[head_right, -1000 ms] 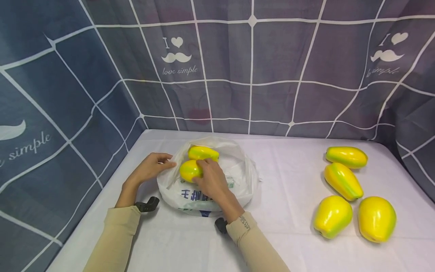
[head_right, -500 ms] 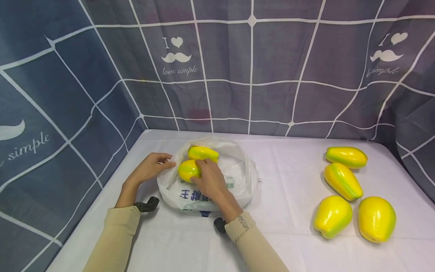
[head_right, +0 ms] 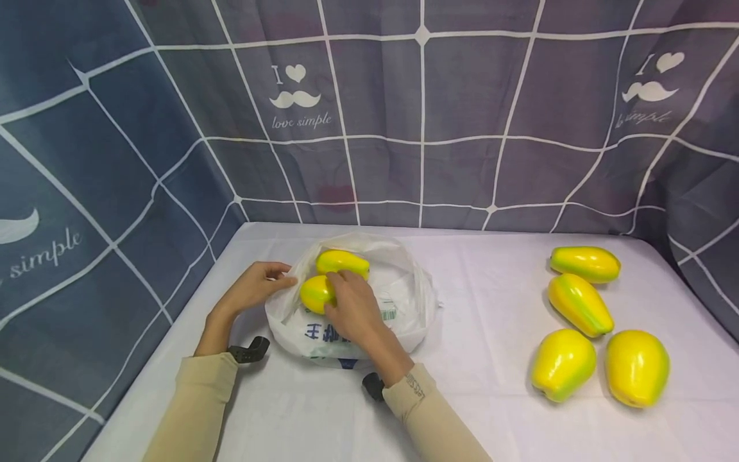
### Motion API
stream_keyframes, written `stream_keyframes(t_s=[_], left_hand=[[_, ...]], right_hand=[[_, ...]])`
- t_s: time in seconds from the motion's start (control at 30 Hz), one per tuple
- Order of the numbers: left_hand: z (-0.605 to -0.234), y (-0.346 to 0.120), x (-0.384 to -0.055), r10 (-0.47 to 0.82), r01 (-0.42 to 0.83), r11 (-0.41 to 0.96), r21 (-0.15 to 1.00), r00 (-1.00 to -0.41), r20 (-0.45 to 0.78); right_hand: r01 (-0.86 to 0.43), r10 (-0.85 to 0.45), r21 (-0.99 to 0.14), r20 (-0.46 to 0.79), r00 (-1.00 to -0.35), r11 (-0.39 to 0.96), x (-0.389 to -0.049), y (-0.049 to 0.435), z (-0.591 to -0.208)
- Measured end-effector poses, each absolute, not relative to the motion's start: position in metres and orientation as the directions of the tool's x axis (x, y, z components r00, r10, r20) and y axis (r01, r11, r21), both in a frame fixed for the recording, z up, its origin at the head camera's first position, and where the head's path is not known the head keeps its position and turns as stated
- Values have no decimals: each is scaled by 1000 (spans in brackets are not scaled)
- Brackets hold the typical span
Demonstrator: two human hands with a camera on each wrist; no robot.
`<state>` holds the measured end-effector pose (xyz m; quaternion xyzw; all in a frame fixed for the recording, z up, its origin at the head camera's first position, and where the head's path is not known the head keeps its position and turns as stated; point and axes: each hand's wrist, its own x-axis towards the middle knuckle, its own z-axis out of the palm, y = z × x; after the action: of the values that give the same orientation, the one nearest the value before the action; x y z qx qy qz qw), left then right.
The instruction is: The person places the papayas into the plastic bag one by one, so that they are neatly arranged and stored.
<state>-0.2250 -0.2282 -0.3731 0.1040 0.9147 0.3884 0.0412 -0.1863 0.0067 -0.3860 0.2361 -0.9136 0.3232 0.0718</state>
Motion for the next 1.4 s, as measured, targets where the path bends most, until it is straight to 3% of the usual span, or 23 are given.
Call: stream_keyframes(t_s=[0.33,0.7,1.4], left_hand=[[-375,-229,-224,227,168,687,706,-974,10],[-375,-229,-225,227,160,688,708,-974,-1],[-374,-228,-224,219,153,692,705,-976,-3]], right_hand=[[-478,-371,-597,303,-878,644,-176,19,-384],[-491,-315,-673,377,-871,553,-181,64,-372],[-448,-264,-613,370,-891,651,-146,139,-388]])
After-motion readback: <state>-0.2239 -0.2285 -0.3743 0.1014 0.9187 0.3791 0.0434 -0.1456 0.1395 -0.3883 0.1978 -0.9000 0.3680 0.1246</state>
